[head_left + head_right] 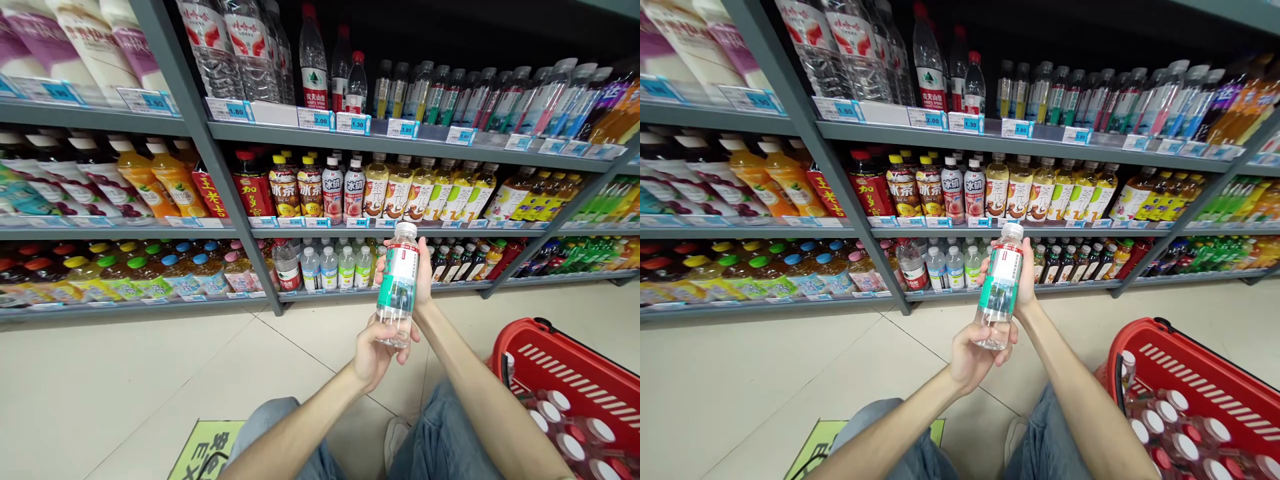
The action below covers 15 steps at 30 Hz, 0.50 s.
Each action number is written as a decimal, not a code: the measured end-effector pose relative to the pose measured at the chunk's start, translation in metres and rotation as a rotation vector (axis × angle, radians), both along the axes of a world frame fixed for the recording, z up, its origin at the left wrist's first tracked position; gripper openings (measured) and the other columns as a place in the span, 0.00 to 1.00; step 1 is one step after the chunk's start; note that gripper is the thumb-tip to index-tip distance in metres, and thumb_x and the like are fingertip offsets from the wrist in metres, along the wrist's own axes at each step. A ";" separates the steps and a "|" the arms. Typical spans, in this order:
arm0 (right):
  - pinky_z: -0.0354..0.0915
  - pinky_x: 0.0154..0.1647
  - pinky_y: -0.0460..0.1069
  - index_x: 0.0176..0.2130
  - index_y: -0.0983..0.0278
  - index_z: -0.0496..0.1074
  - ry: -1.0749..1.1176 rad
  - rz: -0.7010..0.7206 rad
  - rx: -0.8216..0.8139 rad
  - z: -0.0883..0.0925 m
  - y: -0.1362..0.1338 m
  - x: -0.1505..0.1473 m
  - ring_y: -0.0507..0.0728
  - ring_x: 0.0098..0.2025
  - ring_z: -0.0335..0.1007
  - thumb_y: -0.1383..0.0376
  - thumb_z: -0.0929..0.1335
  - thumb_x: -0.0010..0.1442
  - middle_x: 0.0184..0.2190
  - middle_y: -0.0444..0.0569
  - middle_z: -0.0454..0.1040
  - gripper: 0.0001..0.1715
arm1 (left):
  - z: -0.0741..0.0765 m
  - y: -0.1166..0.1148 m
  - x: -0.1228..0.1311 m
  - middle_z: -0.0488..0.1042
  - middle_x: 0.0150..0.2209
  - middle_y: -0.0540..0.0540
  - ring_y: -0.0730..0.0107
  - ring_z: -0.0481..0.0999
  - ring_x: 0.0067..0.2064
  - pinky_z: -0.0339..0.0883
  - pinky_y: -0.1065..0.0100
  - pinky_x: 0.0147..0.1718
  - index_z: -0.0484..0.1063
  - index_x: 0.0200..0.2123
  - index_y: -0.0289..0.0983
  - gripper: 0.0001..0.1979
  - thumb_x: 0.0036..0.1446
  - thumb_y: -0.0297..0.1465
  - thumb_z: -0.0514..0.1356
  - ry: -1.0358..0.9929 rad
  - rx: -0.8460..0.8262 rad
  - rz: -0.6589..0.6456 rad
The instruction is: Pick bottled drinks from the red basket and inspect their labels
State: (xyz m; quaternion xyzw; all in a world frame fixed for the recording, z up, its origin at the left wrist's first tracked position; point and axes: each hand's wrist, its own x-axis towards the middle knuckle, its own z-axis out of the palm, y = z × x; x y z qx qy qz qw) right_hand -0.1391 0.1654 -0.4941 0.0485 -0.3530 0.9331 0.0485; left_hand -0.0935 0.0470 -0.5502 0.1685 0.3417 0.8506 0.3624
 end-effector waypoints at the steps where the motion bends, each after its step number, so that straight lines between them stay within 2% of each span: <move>1: 0.71 0.24 0.48 0.42 0.63 0.72 0.000 0.000 0.001 0.000 0.000 0.000 0.55 0.24 0.75 0.36 0.57 0.63 0.24 0.47 0.76 0.36 | 0.000 0.000 0.000 0.74 0.26 0.44 0.76 0.62 0.17 0.51 0.70 0.19 0.70 0.32 0.32 0.15 0.41 0.36 0.58 0.003 -0.004 0.002; 7: 0.71 0.24 0.48 0.43 0.63 0.72 0.030 0.012 0.027 0.001 0.001 0.002 0.55 0.24 0.75 0.37 0.58 0.63 0.25 0.47 0.76 0.36 | -0.003 0.001 0.001 0.76 0.27 0.44 0.75 0.64 0.18 0.54 0.70 0.19 0.69 0.38 0.32 0.19 0.41 0.35 0.60 0.061 -0.019 0.007; 15: 0.72 0.24 0.49 0.45 0.64 0.73 0.062 -0.025 0.107 0.000 0.003 0.002 0.57 0.26 0.76 0.37 0.59 0.62 0.25 0.49 0.78 0.37 | -0.003 0.002 0.003 0.75 0.29 0.45 0.72 0.66 0.24 0.58 0.72 0.19 0.68 0.42 0.33 0.22 0.41 0.34 0.63 0.122 -0.041 0.016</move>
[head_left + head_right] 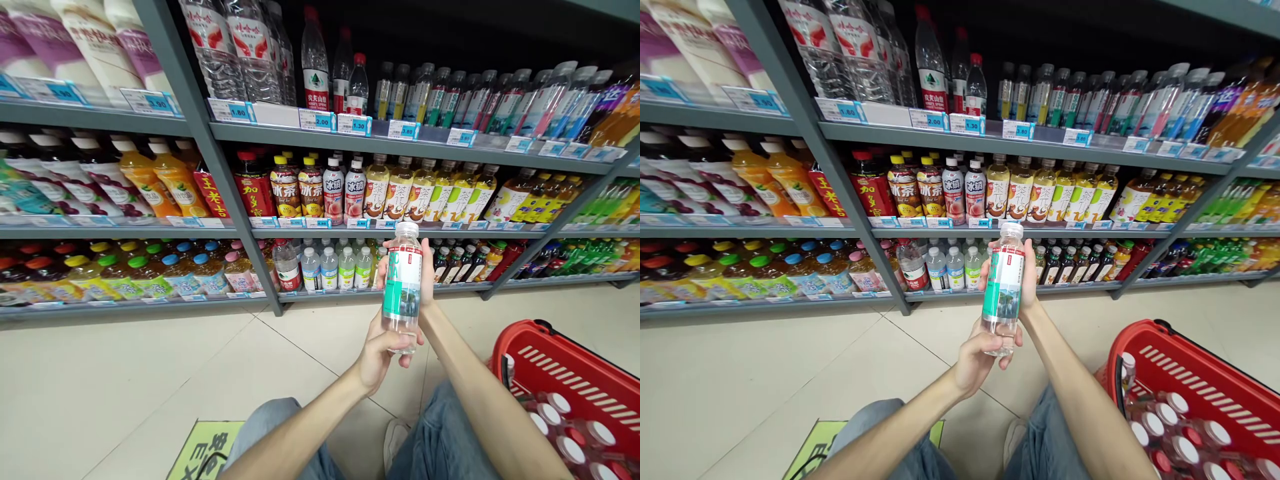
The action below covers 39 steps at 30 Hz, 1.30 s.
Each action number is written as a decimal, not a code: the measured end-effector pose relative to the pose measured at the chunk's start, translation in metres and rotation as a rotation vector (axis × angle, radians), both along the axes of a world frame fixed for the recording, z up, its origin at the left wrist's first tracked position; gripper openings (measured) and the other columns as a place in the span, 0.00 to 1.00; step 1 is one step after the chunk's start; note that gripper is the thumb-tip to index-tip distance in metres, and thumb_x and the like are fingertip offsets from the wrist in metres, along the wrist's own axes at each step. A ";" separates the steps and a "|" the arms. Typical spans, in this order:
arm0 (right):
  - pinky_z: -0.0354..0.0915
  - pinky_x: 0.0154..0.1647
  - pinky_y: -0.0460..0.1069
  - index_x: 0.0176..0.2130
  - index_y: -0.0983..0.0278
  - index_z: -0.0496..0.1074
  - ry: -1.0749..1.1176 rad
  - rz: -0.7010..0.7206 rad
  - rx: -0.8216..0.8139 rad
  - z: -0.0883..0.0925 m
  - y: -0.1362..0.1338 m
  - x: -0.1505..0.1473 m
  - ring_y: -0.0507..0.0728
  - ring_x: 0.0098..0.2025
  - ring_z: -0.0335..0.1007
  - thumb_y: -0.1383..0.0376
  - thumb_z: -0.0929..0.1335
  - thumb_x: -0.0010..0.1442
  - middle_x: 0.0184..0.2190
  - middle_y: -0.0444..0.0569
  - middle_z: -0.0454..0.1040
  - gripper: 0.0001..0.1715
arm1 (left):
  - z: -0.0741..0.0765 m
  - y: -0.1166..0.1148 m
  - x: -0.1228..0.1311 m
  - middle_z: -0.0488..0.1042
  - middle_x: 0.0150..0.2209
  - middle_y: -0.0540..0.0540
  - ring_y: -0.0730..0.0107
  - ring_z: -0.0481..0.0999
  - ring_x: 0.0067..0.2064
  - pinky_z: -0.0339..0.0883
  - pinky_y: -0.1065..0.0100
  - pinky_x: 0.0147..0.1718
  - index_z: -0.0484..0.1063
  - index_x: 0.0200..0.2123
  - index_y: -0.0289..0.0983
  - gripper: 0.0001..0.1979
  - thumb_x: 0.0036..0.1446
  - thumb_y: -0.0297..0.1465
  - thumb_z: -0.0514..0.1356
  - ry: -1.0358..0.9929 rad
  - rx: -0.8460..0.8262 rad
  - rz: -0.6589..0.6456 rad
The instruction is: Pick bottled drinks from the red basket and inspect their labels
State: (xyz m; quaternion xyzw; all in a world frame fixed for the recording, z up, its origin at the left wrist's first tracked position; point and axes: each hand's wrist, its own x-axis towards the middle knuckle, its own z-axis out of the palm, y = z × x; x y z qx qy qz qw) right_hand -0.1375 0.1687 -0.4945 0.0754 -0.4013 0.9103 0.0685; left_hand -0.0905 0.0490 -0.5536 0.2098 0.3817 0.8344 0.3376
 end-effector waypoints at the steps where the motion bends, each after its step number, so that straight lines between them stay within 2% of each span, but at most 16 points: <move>1: 0.72 0.24 0.49 0.45 0.65 0.73 -0.007 -0.013 0.012 0.000 0.000 -0.001 0.57 0.26 0.77 0.37 0.59 0.61 0.25 0.49 0.78 0.37 | 0.001 -0.001 0.000 0.75 0.30 0.45 0.72 0.66 0.25 0.59 0.72 0.19 0.68 0.42 0.33 0.22 0.42 0.34 0.64 0.026 -0.021 0.012; 6: 0.71 0.22 0.49 0.42 0.65 0.74 -0.103 -0.110 0.034 0.000 0.000 -0.006 0.57 0.25 0.76 0.41 0.59 0.65 0.26 0.51 0.79 0.33 | 0.011 -0.005 -0.001 0.72 0.31 0.49 0.74 0.65 0.27 0.59 0.72 0.21 0.66 0.43 0.36 0.19 0.49 0.34 0.67 0.144 -0.168 0.177; 11: 0.68 0.19 0.48 0.40 0.64 0.75 -0.186 -0.150 0.083 -0.007 -0.003 -0.011 0.56 0.23 0.75 0.44 0.62 0.64 0.26 0.49 0.80 0.28 | 0.012 -0.004 -0.006 0.69 0.30 0.53 0.75 0.64 0.27 0.59 0.73 0.23 0.66 0.49 0.37 0.24 0.50 0.33 0.68 0.174 -0.286 0.304; 14: 0.67 0.19 0.47 0.37 0.64 0.74 -0.214 -0.177 0.083 -0.016 -0.003 -0.016 0.54 0.22 0.73 0.43 0.66 0.61 0.24 0.46 0.78 0.26 | 0.008 -0.004 -0.008 0.75 0.34 0.50 0.71 0.70 0.31 0.65 0.70 0.31 0.63 0.56 0.37 0.29 0.52 0.33 0.68 0.225 -0.368 0.365; 17: 0.65 0.19 0.45 0.32 0.62 0.71 -0.265 -0.298 0.094 -0.024 -0.002 -0.020 0.52 0.20 0.69 0.44 0.69 0.59 0.20 0.41 0.74 0.24 | 0.005 -0.007 -0.009 0.79 0.39 0.46 0.64 0.76 0.39 0.68 0.64 0.41 0.60 0.61 0.38 0.32 0.56 0.36 0.66 0.332 -0.433 0.389; 20: 0.64 0.20 0.44 0.30 0.62 0.70 -0.272 -0.389 0.120 -0.025 -0.002 -0.021 0.50 0.19 0.67 0.44 0.69 0.59 0.19 0.39 0.73 0.23 | 0.004 -0.010 -0.012 0.80 0.40 0.47 0.59 0.78 0.42 0.68 0.60 0.45 0.56 0.65 0.41 0.34 0.58 0.38 0.64 0.459 -0.570 0.402; 23: 0.67 0.22 0.45 0.34 0.63 0.72 -0.261 -0.318 0.130 -0.019 -0.003 -0.017 0.51 0.20 0.69 0.44 0.65 0.62 0.22 0.42 0.75 0.25 | 0.003 -0.013 -0.017 0.80 0.42 0.46 0.55 0.79 0.43 0.68 0.59 0.44 0.55 0.66 0.43 0.37 0.56 0.38 0.65 0.594 -0.776 0.458; 25: 0.68 0.23 0.47 0.36 0.64 0.73 -0.276 -0.269 0.096 -0.015 -0.004 -0.015 0.53 0.21 0.71 0.45 0.62 0.64 0.24 0.45 0.77 0.26 | 0.001 -0.013 -0.021 0.80 0.42 0.45 0.53 0.79 0.42 0.68 0.58 0.43 0.55 0.66 0.43 0.37 0.55 0.39 0.65 0.670 -0.848 0.477; 30: 0.70 0.23 0.49 0.33 0.64 0.73 -0.321 -0.294 -0.048 -0.012 -0.001 -0.013 0.55 0.20 0.71 0.46 0.58 0.65 0.22 0.48 0.77 0.28 | -0.004 -0.011 -0.029 0.80 0.43 0.43 0.49 0.80 0.42 0.69 0.56 0.43 0.53 0.68 0.44 0.40 0.55 0.41 0.64 0.802 -0.865 0.454; 34: 0.70 0.22 0.50 0.34 0.64 0.74 -0.314 -0.283 -0.066 -0.011 0.004 -0.011 0.55 0.20 0.71 0.46 0.58 0.65 0.23 0.49 0.77 0.28 | -0.004 -0.014 -0.031 0.79 0.45 0.40 0.47 0.79 0.45 0.69 0.52 0.46 0.52 0.69 0.41 0.42 0.55 0.42 0.65 0.846 -0.840 0.433; 36: 0.71 0.23 0.50 0.36 0.64 0.74 -0.290 -0.237 -0.089 -0.010 0.005 -0.011 0.56 0.21 0.72 0.44 0.60 0.63 0.24 0.49 0.77 0.29 | 0.000 -0.017 -0.031 0.79 0.44 0.41 0.51 0.79 0.42 0.70 0.54 0.45 0.50 0.69 0.41 0.44 0.54 0.41 0.66 0.807 -0.761 0.411; 39: 0.72 0.24 0.52 0.39 0.65 0.75 -0.226 -0.180 -0.143 -0.009 0.006 -0.011 0.57 0.21 0.73 0.45 0.59 0.63 0.25 0.50 0.78 0.30 | 0.008 -0.021 -0.033 0.78 0.46 0.42 0.60 0.79 0.38 0.71 0.60 0.43 0.45 0.71 0.43 0.47 0.55 0.39 0.67 0.668 -0.527 0.325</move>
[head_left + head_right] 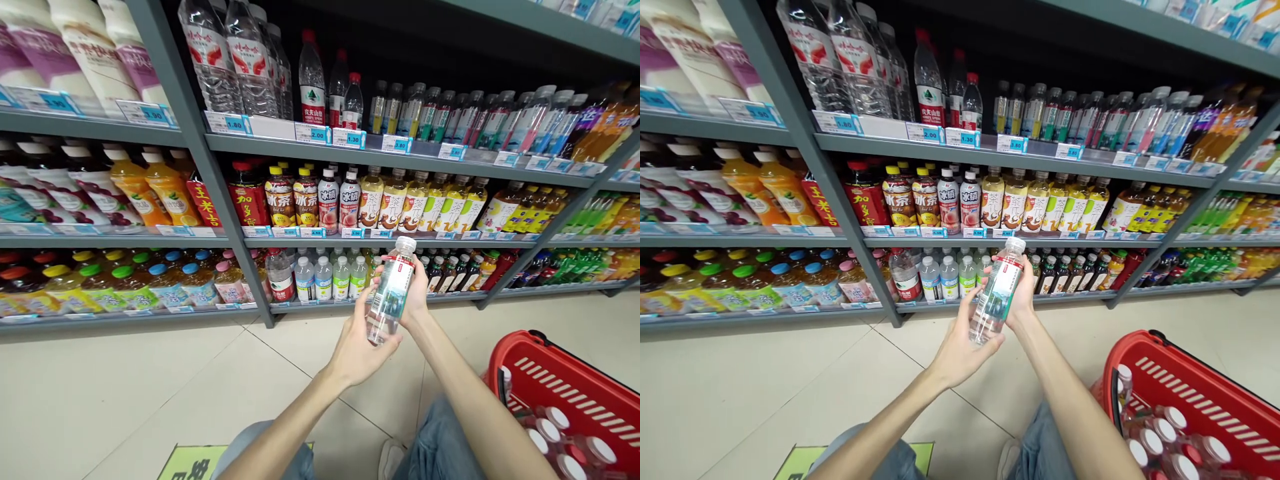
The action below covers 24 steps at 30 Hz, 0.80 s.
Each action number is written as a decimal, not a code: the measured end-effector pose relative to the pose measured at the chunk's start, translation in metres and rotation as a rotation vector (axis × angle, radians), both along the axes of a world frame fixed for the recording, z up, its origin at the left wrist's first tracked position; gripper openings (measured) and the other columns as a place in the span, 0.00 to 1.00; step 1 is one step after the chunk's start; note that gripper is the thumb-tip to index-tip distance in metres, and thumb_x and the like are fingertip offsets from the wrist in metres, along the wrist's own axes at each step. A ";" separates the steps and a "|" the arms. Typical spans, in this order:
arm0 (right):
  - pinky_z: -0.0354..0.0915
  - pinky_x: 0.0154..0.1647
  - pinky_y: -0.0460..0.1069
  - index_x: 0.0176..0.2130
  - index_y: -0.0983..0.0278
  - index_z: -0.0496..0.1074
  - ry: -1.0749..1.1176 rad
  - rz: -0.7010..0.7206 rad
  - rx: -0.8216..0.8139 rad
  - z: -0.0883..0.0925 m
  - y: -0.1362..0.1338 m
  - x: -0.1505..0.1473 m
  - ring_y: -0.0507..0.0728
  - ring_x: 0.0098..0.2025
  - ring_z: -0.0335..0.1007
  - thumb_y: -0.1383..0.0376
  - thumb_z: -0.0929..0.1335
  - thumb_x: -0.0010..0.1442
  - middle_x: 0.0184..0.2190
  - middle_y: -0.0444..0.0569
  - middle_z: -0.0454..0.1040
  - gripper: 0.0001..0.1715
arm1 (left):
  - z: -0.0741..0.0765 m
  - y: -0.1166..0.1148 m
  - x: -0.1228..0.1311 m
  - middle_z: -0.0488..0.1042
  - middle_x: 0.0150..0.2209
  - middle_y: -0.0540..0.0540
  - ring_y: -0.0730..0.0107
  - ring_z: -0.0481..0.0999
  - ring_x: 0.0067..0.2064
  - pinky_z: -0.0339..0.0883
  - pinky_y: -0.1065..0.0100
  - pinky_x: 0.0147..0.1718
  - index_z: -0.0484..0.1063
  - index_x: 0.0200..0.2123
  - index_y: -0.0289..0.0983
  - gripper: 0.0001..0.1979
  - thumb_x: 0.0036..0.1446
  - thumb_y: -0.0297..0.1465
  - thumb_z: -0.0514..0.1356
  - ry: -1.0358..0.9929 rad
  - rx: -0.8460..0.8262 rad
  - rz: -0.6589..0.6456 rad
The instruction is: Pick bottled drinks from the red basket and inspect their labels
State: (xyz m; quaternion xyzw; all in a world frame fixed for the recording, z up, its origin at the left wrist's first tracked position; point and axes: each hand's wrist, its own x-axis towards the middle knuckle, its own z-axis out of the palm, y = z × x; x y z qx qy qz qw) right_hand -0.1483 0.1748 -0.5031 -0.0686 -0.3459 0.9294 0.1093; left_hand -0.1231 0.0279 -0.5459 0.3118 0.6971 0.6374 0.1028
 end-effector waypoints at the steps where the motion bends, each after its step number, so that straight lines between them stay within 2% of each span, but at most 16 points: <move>1: 0.72 0.25 0.52 0.40 0.66 0.76 0.018 0.005 -0.007 0.000 0.000 0.000 0.57 0.21 0.73 0.46 0.58 0.64 0.26 0.51 0.78 0.30 | 0.002 -0.001 -0.001 0.77 0.49 0.41 0.62 0.79 0.38 0.72 0.61 0.42 0.43 0.72 0.43 0.47 0.56 0.39 0.66 -0.055 0.067 -0.049; 3: 0.72 0.25 0.52 0.41 0.68 0.76 0.033 0.014 0.002 0.001 -0.002 0.000 0.57 0.22 0.74 0.48 0.56 0.64 0.27 0.53 0.79 0.32 | 0.003 -0.001 -0.002 0.74 0.54 0.38 0.63 0.79 0.40 0.72 0.61 0.42 0.39 0.72 0.43 0.48 0.58 0.40 0.65 -0.155 0.150 -0.127; 5: 0.72 0.24 0.51 0.41 0.69 0.76 0.040 0.043 0.029 0.001 -0.004 0.001 0.57 0.22 0.74 0.48 0.56 0.64 0.28 0.54 0.79 0.33 | 0.001 0.000 -0.001 0.73 0.54 0.37 0.62 0.78 0.40 0.73 0.61 0.41 0.36 0.73 0.42 0.49 0.59 0.41 0.64 -0.194 0.163 -0.155; 7: 0.72 0.23 0.51 0.42 0.67 0.76 0.056 0.070 0.061 0.001 -0.006 0.001 0.57 0.23 0.75 0.47 0.59 0.63 0.28 0.53 0.79 0.31 | -0.002 0.002 0.001 0.75 0.49 0.39 0.61 0.77 0.41 0.73 0.60 0.41 0.35 0.73 0.40 0.49 0.60 0.41 0.63 -0.167 0.151 -0.119; 10: 0.72 0.23 0.51 0.43 0.65 0.76 0.057 0.067 0.088 0.000 -0.010 0.001 0.58 0.23 0.75 0.46 0.62 0.61 0.28 0.50 0.79 0.27 | -0.005 0.003 0.006 0.78 0.44 0.41 0.57 0.77 0.42 0.72 0.60 0.43 0.40 0.73 0.37 0.49 0.57 0.41 0.65 -0.153 0.174 -0.034; 13: 0.72 0.23 0.51 0.41 0.64 0.76 0.008 0.040 0.106 0.000 -0.012 0.001 0.58 0.24 0.75 0.44 0.63 0.61 0.25 0.49 0.78 0.28 | -0.003 0.002 0.012 0.77 0.48 0.39 0.55 0.77 0.43 0.72 0.59 0.43 0.44 0.72 0.39 0.47 0.57 0.41 0.65 -0.157 0.186 0.007; 17: 0.71 0.24 0.49 0.37 0.65 0.77 -0.039 -0.051 0.175 0.001 -0.012 0.000 0.56 0.24 0.74 0.42 0.66 0.59 0.25 0.48 0.78 0.29 | 0.000 0.002 0.015 0.70 0.58 0.36 0.53 0.77 0.47 0.71 0.57 0.47 0.49 0.71 0.43 0.40 0.59 0.41 0.62 0.023 0.005 0.135; 20: 0.69 0.23 0.47 0.36 0.66 0.78 -0.040 -0.100 0.164 0.001 -0.012 -0.001 0.53 0.22 0.71 0.43 0.66 0.60 0.25 0.47 0.78 0.29 | 0.001 0.003 0.015 0.71 0.56 0.37 0.57 0.79 0.38 0.71 0.57 0.45 0.52 0.70 0.44 0.38 0.60 0.42 0.60 0.089 -0.116 0.185; 24: 0.70 0.25 0.49 0.36 0.67 0.77 -0.082 -0.024 0.119 -0.002 -0.010 -0.001 0.56 0.23 0.73 0.44 0.62 0.63 0.25 0.49 0.77 0.30 | 0.000 0.005 0.012 0.72 0.51 0.41 0.64 0.77 0.29 0.71 0.60 0.38 0.53 0.69 0.47 0.37 0.60 0.42 0.60 0.115 -0.192 0.215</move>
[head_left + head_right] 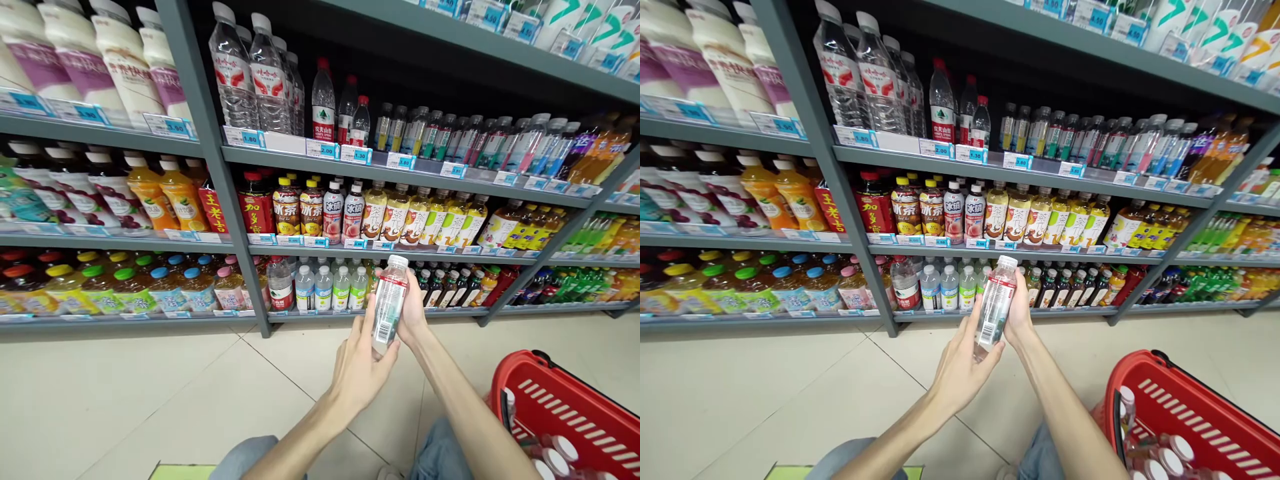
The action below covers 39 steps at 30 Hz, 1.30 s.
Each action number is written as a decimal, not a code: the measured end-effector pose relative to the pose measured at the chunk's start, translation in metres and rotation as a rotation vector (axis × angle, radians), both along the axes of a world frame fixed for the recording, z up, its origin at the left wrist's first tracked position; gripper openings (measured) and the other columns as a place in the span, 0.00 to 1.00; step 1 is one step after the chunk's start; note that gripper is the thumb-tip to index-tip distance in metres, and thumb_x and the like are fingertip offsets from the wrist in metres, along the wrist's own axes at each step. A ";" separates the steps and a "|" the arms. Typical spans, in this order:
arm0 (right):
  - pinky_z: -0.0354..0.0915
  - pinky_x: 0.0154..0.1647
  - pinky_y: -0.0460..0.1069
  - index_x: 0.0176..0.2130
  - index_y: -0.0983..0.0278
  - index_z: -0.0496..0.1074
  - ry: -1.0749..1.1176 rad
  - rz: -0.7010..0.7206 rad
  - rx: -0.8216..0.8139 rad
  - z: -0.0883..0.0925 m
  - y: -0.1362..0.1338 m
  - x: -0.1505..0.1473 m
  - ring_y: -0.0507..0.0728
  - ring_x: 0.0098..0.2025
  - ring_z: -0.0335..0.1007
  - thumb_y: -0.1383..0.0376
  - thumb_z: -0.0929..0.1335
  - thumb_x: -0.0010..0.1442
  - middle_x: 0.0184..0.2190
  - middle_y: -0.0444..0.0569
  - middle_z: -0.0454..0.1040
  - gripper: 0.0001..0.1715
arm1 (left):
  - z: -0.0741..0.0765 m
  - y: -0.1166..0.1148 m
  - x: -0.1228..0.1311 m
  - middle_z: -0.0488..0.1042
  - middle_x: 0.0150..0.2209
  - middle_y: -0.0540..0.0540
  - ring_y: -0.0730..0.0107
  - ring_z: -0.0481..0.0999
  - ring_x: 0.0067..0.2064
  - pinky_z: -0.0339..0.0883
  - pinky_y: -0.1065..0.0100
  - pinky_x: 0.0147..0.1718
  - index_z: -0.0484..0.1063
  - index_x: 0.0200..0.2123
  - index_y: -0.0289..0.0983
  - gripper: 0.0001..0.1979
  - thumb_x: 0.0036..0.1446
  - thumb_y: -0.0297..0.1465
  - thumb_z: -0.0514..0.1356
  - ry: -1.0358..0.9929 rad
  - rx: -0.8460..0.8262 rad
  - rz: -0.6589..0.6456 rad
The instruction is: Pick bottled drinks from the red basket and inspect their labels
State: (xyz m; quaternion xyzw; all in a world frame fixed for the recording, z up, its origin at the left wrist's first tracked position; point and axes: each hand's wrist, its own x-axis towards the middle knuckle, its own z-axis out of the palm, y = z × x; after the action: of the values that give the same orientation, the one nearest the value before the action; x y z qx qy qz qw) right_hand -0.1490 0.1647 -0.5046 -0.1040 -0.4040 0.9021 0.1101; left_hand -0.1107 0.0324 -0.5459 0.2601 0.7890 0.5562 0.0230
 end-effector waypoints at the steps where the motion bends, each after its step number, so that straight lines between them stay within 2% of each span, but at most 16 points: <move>1: 0.70 0.25 0.49 0.36 0.67 0.77 -0.008 0.002 -0.008 -0.001 0.001 0.000 0.56 0.23 0.73 0.45 0.60 0.63 0.25 0.50 0.77 0.31 | 0.000 0.000 0.000 0.72 0.50 0.42 0.64 0.77 0.29 0.71 0.60 0.37 0.53 0.69 0.48 0.36 0.60 0.41 0.60 0.013 -0.012 0.006; 3: 0.71 0.25 0.50 0.34 0.66 0.76 -0.020 -0.025 -0.029 -0.001 0.003 0.000 0.56 0.23 0.73 0.45 0.59 0.64 0.24 0.50 0.77 0.31 | -0.001 0.000 -0.001 0.71 0.49 0.43 0.63 0.77 0.30 0.71 0.60 0.38 0.54 0.69 0.48 0.36 0.59 0.41 0.60 0.035 -0.018 -0.003; 6: 0.71 0.24 0.51 0.31 0.64 0.74 -0.047 -0.013 -0.064 0.001 0.004 0.002 0.57 0.23 0.73 0.44 0.59 0.63 0.23 0.50 0.77 0.31 | -0.002 -0.001 -0.002 0.69 0.53 0.41 0.62 0.78 0.34 0.72 0.59 0.40 0.49 0.71 0.49 0.40 0.59 0.39 0.61 0.042 0.003 -0.071; 9: 0.71 0.23 0.52 0.29 0.64 0.73 -0.057 0.053 -0.067 0.004 0.005 0.003 0.58 0.22 0.73 0.43 0.58 0.63 0.22 0.52 0.76 0.32 | -0.003 -0.001 -0.003 0.66 0.58 0.38 0.57 0.78 0.43 0.71 0.57 0.48 0.44 0.72 0.47 0.44 0.58 0.37 0.62 0.069 0.031 -0.138; 13: 0.71 0.23 0.53 0.29 0.64 0.73 -0.046 0.045 -0.046 0.004 0.005 0.004 0.59 0.22 0.73 0.44 0.57 0.64 0.22 0.52 0.76 0.32 | -0.006 -0.001 -0.005 0.63 0.63 0.37 0.52 0.72 0.57 0.67 0.56 0.56 0.40 0.73 0.45 0.46 0.58 0.36 0.62 0.122 0.032 -0.168; 22: 0.70 0.23 0.49 0.28 0.65 0.74 -0.090 0.047 -0.016 0.003 0.003 0.003 0.57 0.22 0.74 0.47 0.56 0.66 0.23 0.52 0.77 0.32 | -0.014 0.004 0.000 0.64 0.62 0.36 0.53 0.76 0.54 0.71 0.55 0.53 0.33 0.74 0.44 0.46 0.61 0.36 0.59 0.104 -0.049 -0.116; 30: 0.69 0.22 0.48 0.29 0.65 0.75 -0.115 0.050 0.040 -0.001 0.005 0.003 0.56 0.23 0.75 0.46 0.60 0.63 0.23 0.51 0.77 0.30 | -0.012 0.004 0.001 0.62 0.64 0.36 0.51 0.76 0.54 0.70 0.53 0.54 0.33 0.74 0.46 0.46 0.61 0.34 0.58 0.101 -0.088 -0.125; 39: 0.71 0.25 0.49 0.32 0.64 0.76 -0.102 0.025 0.077 -0.006 0.003 0.000 0.59 0.27 0.77 0.42 0.62 0.61 0.26 0.51 0.80 0.31 | -0.010 0.003 0.000 0.64 0.63 0.35 0.51 0.76 0.55 0.70 0.55 0.55 0.40 0.73 0.43 0.44 0.59 0.34 0.60 0.068 -0.035 -0.109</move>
State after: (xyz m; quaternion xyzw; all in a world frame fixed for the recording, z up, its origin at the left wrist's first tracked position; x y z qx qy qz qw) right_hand -0.1493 0.1680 -0.5106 -0.1407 -0.4446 0.8808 0.0819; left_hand -0.1105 0.0353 -0.5556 0.3209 0.7837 0.5310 0.0309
